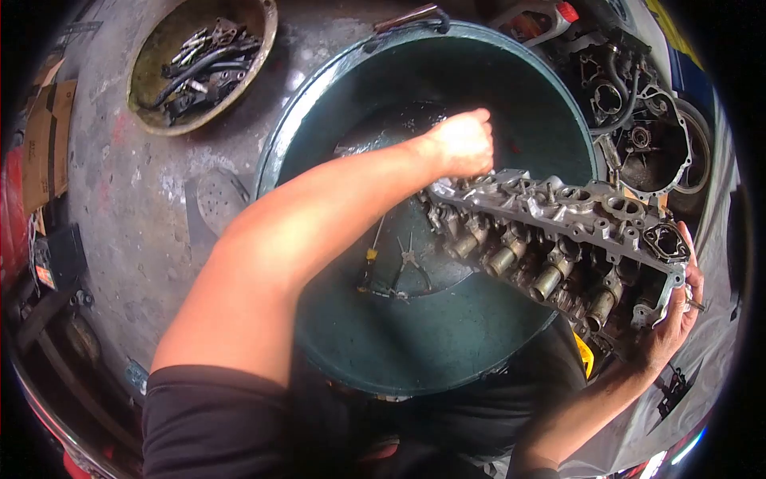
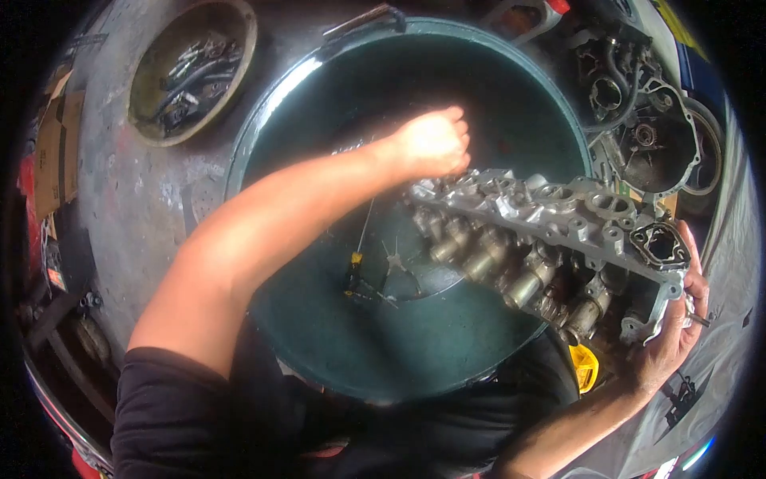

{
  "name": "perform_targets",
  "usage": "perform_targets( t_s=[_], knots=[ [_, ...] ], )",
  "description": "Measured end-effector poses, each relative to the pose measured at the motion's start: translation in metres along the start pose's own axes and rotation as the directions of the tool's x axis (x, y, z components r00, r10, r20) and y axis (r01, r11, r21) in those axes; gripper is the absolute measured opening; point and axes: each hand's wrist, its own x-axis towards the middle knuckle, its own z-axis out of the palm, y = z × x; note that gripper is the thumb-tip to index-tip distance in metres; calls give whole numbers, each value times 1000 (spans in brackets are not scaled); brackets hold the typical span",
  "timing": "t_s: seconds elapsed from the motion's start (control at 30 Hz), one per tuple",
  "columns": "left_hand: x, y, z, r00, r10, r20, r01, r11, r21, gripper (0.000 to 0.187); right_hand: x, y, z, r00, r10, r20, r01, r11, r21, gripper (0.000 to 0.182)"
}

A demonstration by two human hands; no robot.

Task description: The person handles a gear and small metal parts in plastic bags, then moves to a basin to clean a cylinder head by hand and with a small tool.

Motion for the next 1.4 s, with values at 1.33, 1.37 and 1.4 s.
perform_targets(
  t_s=[1.33,1.37,1.4],
  knots=[
    [-38,42,-1,681,-404,610,732,404,-549,32,-1,5,-7,1000,13,3,-13,1000,1,20],
    [-46,44,-3,686,-375,623,720,468,-512,33,0,6,-6,1000,6,1,-6,1000,0,20],
    [-46,43,-6,673,-394,626,736,438,-517,32,1,7,-6,1000,-2,-2,2,1000,-1,20]
  ],
)
